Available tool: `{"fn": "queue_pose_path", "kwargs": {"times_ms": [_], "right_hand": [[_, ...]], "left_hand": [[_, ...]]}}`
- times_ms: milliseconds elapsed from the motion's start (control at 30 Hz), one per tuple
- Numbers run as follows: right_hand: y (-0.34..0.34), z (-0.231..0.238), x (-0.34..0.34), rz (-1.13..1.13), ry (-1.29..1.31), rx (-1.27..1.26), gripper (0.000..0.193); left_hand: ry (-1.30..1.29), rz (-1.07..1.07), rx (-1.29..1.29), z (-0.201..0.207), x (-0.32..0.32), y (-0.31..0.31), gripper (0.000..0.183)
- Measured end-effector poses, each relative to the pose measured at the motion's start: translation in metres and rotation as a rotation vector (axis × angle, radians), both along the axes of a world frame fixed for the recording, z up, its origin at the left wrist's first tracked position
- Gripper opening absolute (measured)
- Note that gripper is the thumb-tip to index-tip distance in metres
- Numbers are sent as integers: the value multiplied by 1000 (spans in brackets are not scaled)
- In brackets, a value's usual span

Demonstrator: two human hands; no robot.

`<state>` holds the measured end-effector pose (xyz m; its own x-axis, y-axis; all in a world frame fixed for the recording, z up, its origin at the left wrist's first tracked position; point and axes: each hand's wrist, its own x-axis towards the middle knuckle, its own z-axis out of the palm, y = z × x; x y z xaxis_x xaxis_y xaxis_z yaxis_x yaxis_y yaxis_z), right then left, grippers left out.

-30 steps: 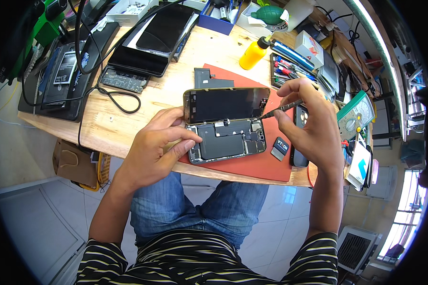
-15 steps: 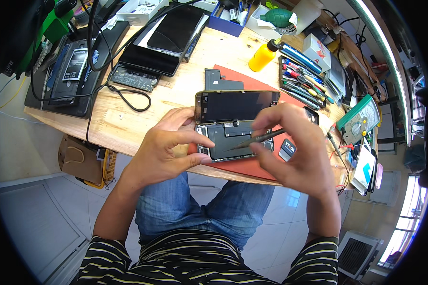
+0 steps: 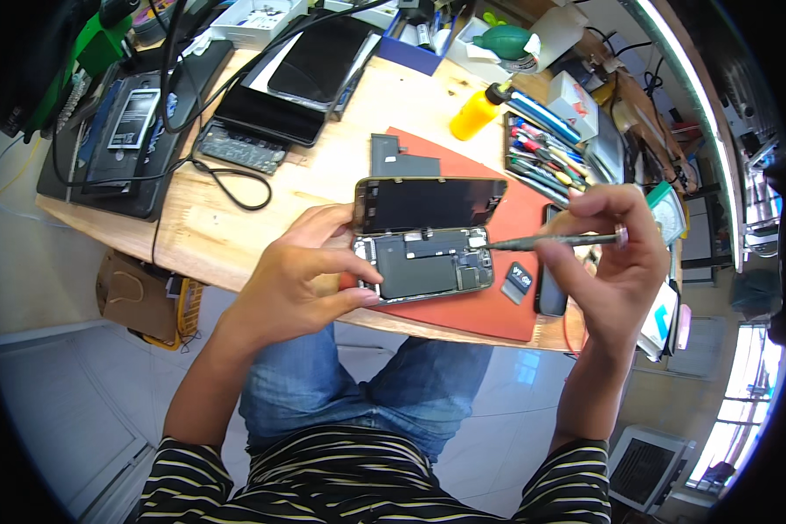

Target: The person disassembles a smartphone by removing the back cover, unscrewing internal components, and detaching the screen assembly. They then apply liquid adhesive to the frame and reposition the battery within the chassis.

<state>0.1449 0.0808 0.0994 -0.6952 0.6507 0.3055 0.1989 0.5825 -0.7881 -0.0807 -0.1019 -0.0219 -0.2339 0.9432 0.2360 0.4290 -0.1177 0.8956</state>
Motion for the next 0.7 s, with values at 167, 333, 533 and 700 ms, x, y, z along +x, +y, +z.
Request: {"fn": "queue_pose_path", "kwargs": {"times_ms": [167, 333, 533, 700], "right_hand": [[27, 8, 37, -148, 284, -101, 16], [31, -8, 29, -84, 503, -36, 19], [1, -27, 1, 257, -319, 509, 7], [2, -42, -22, 464, -456, 785, 24]], "left_hand": [[-102, 51, 72, 3, 3, 4, 34], [-204, 186, 220, -2, 10, 16, 55], [-479, 234, 151, -6, 12, 27, 66], [-460, 166, 74, -3, 8, 23, 61]]}}
